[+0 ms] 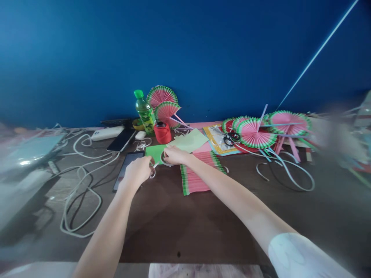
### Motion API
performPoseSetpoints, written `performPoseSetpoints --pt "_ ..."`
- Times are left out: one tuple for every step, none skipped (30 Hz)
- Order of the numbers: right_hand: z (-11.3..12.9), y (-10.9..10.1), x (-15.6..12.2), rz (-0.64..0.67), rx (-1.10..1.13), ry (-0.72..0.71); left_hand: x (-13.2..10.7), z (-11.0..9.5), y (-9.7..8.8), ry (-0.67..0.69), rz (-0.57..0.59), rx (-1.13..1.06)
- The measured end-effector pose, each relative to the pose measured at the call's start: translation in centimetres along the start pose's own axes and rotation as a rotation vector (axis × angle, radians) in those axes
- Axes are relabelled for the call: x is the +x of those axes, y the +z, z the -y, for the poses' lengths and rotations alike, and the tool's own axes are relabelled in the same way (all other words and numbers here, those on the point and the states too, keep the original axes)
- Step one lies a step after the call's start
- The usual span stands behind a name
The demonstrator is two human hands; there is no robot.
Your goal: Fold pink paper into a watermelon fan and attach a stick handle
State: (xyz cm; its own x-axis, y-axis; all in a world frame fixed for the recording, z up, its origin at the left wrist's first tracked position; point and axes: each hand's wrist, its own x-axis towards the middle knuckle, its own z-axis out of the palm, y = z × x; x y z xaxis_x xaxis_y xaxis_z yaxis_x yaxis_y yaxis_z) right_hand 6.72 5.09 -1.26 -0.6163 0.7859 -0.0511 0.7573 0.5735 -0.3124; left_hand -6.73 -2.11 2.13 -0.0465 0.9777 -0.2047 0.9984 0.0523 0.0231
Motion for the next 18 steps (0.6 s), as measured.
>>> performPoseSetpoints --pt "0.0 0.1 0.1 0.004 -0.001 -0.001 -0.3 -0.1 0.3 0.001 0.001 0.019" --pt "0.0 0.1 0.1 0.008 -0.003 -0.001 -0.5 -0.1 0.5 0.009 0.007 0.030" --pt "0.0 0.2 0.2 0.011 -0.005 0.001 -0.8 -0.1 0.8 0.019 0.010 0.030" --pt "0.1 0.2 0.2 0.014 -0.007 0.004 -1.0 -0.1 1.0 0.027 0.012 0.022" --pt "0.1 0.2 0.2 0.016 -0.009 0.009 -1.2 -0.1 1.3 0.033 0.010 0.010" --pt "0.3 0.2 0.2 0.018 -0.011 0.014 -1.5 -0.1 1.5 0.037 0.006 -0.005" --pt "0.4 0.2 0.2 0.020 -0.011 0.018 -1.7 0.0 1.8 0.036 0.008 -0.021" --pt "0.5 0.2 0.1 0.024 -0.010 0.020 -2.1 0.1 2.0 0.034 0.017 -0.037" --pt "0.6 0.1 0.0 0.027 -0.007 0.021 -2.5 0.3 2.2 0.032 0.027 -0.050" --pt "0.6 0.1 0.0 0.030 -0.004 0.020 -2.9 0.4 2.5 0.027 0.045 -0.062" --pt "0.7 0.0 -0.1 0.032 0.001 0.017 -3.5 0.7 2.7 0.022 0.064 -0.070" --pt "0.7 -0.1 -0.1 0.033 0.009 0.014 -4.2 0.9 2.8 0.026 0.077 -0.071" --pt "0.7 -0.1 -0.2 0.031 0.018 0.011 -5.0 1.2 3.0 0.030 0.099 -0.073" --pt "0.7 -0.1 -0.2 0.027 0.030 0.010 -5.9 1.6 3.1 0.037 0.137 -0.069" --pt "0.6 -0.1 -0.2 0.020 0.046 0.011 -6.8 2.0 3.1 0.041 0.174 -0.062" --pt "0.5 -0.1 -0.2 0.008 0.067 0.013 -7.8 2.5 3.1 0.043 0.206 -0.053" --pt "0.3 -0.1 -0.2 -0.010 0.091 0.017 -8.7 3.1 3.0 0.048 0.218 -0.029" --pt "0.1 -0.1 -0.2 -0.033 0.119 0.022 -9.6 3.7 2.9 0.039 0.233 0.003"
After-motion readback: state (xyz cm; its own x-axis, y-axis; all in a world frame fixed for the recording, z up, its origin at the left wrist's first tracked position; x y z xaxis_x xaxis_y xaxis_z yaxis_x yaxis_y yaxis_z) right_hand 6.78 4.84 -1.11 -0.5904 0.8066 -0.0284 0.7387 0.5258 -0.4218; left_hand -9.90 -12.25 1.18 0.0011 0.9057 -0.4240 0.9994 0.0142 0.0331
